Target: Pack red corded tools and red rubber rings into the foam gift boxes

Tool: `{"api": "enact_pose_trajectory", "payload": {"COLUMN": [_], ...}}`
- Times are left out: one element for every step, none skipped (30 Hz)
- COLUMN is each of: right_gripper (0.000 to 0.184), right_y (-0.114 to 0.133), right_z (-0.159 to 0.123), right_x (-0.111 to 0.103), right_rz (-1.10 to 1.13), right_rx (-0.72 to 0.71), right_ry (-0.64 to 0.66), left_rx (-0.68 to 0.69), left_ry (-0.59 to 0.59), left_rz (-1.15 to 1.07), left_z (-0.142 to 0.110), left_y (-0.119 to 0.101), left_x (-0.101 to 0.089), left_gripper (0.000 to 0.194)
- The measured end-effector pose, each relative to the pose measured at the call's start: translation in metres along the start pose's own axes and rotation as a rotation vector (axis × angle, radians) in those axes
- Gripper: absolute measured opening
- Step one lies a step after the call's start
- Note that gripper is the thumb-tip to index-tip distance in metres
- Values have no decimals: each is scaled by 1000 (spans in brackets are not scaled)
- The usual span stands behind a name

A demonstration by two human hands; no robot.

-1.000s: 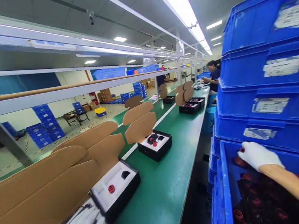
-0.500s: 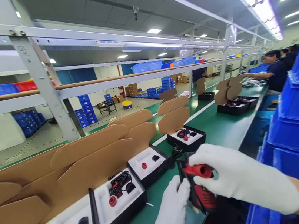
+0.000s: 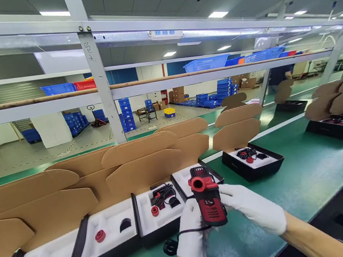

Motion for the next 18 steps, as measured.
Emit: {"api": "enact_pose_trajectory", "payload": {"right_gripper": [38, 39, 40, 40, 41, 42, 42, 43, 42, 42, 41, 41, 41, 41, 40, 40, 39, 39], "right_y": [1, 2, 2, 3, 3, 4, 5, 7, 10, 14, 18, 23, 27, 30, 33, 35, 37, 37], "right_z": [2, 4, 6, 8, 10, 11, 12, 13, 15, 16, 18, 19, 21, 23, 25, 27, 30, 34], "right_x": [1, 1, -1, -4, -7, -11, -14, -16, -18, -19, -20, -20, -21, -22, -24, -28, -33, -40], "right_rz": [8, -5, -36, -68, -77, -64, -41, -18, 4, 20, 22, 17, 12, 8, 3, -11, -40, -93], "right_rx": [-8, -20, -32, -41, -43, -39, -35, -34, -40, -54, -73, -92, -110, -124, -135, -150, -171, -198], "right_ry": [-4, -7, -11, -18, -24, -27, -29, -28, -25, -20, -14, -11, -12, -11, -16, -24, -41, -58], "left_rx": [-37, -79, -126, -168, -191, -183, -157, -129, -103, -56, 6, 62, 90, 97, 31, -83, -170, -253], "left_ry": [27, 71, 117, 158, 182, 182, 166, 145, 126, 96, 58, 19, -3, -16, 9, 75, 113, 186], "left_rz": [-14, 0, 38, 98, 165, 220, 248, 252, 247, 244, 240, 232, 219, 199, 171, 138, 97, 77], "left_z": [-7, -16, -27, -40, -52, -64, -72, -77, -77, -72, -63, -50, -34, -18, -2, 11, 20, 24], "left_y": [2, 3, 4, 3, -1, -8, -18, -29, -39, -49, -56, -58, -53, -41, -21, 6, 32, 57], "left_x": [1, 2, -1, -6, -14, -24, -36, -47, -57, -66, -72, -76, -76, -74, -69, -61, -54, -45], "left_gripper": [53, 57, 60, 62, 62, 61, 59, 59, 61, 62, 63, 66, 70, 76, 86, 93, 98, 99]}}
Point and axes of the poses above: each hand's wrist, its own z-axis towards the middle knuckle, its own x-axis out of the palm, y = z × x, the point moved 5 cm from there along z, towards the middle knuckle, and after that the axes turned 3 degrees about -x, right-handed, at the moved point
